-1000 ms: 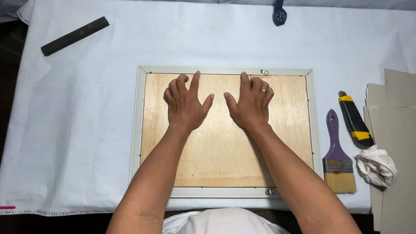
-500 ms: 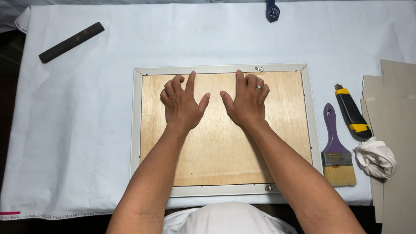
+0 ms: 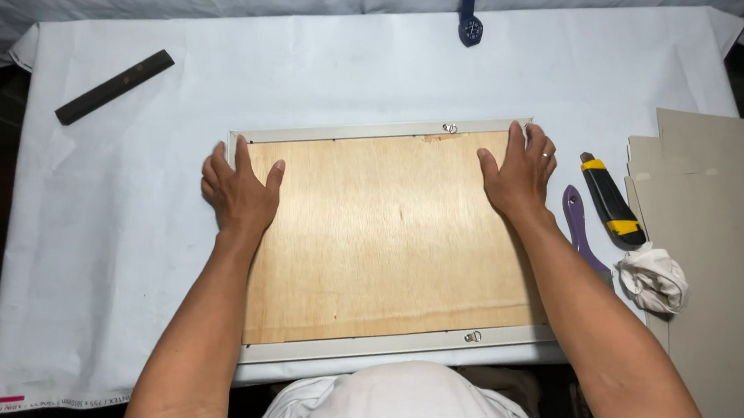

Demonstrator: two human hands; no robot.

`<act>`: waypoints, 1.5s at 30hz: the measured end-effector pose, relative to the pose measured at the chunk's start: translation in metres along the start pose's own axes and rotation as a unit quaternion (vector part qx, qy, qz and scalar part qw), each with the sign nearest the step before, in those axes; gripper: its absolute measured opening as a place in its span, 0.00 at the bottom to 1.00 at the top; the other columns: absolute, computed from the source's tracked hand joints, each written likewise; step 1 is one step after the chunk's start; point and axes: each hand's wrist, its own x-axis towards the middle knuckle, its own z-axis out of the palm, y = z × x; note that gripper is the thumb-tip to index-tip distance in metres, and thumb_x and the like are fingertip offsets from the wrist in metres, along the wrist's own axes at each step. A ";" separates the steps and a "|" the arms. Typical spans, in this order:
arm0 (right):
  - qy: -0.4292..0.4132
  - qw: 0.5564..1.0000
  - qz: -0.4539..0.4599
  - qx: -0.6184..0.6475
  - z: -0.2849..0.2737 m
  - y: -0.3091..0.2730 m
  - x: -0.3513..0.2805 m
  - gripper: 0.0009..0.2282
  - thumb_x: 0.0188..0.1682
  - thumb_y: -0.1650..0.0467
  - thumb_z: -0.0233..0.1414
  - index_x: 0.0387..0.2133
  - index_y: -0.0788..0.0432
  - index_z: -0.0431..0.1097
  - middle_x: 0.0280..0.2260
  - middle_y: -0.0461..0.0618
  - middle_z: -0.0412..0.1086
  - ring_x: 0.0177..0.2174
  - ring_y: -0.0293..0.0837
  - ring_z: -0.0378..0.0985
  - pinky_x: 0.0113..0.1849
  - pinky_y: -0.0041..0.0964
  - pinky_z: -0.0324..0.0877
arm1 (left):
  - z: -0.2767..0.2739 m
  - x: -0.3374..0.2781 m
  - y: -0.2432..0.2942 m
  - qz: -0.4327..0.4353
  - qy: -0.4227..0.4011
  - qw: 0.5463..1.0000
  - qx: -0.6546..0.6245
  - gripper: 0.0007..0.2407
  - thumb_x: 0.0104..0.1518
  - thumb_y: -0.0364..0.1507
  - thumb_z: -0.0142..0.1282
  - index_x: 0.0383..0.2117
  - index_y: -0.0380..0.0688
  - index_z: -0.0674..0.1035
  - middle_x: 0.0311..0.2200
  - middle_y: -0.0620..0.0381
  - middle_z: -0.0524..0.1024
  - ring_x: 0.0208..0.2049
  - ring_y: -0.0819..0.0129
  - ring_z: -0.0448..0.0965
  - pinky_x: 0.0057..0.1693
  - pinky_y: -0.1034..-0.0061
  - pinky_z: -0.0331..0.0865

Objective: Assembling a picture frame by cleaning the glass, inserting the backing, and securing it.

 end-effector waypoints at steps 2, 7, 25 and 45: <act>-0.003 1.000 -0.006 0.001 -0.003 0.002 0.004 0.31 0.57 0.57 0.49 0.66 0.67 0.54 0.62 0.65 0.50 0.63 0.63 0.45 0.61 0.60 0.44 | 0.006 0.006 0.001 0.011 0.011 1.000 -0.010 0.33 0.64 0.54 0.47 0.70 0.47 0.62 0.65 0.44 0.53 0.66 0.48 0.49 0.67 0.52 0.48; 0.003 1.000 -0.016 0.004 -0.005 0.015 0.004 0.32 0.57 0.57 0.49 0.66 0.71 0.55 0.64 0.66 0.51 0.65 0.63 0.46 0.62 0.59 0.48 | 0.004 0.005 0.015 0.023 0.006 1.000 -0.016 0.30 0.65 0.52 0.46 0.70 0.51 0.63 0.64 0.45 0.55 0.65 0.49 0.51 0.66 0.55 0.50; 0.020 0.999 -0.014 0.024 0.001 0.015 0.024 0.32 0.55 0.54 0.52 0.62 0.68 0.59 0.63 0.63 0.56 0.66 0.60 0.50 0.64 0.54 0.51 | 0.013 0.025 0.011 0.040 0.057 0.998 -0.013 0.27 0.64 0.53 0.47 0.66 0.57 0.68 0.61 0.46 0.59 0.63 0.51 0.54 0.64 0.55 0.51; 0.191 0.981 -0.025 -0.006 0.031 0.085 -0.009 0.05 0.55 0.72 0.55 0.35 0.60 0.66 0.30 0.57 0.68 0.36 0.63 0.74 0.38 0.56 0.67 | 0.031 -0.004 -0.037 0.042 0.193 0.980 -0.006 0.05 0.63 0.34 0.56 0.34 0.53 0.72 0.33 0.62 0.68 0.38 0.61 0.73 0.44 0.64 0.68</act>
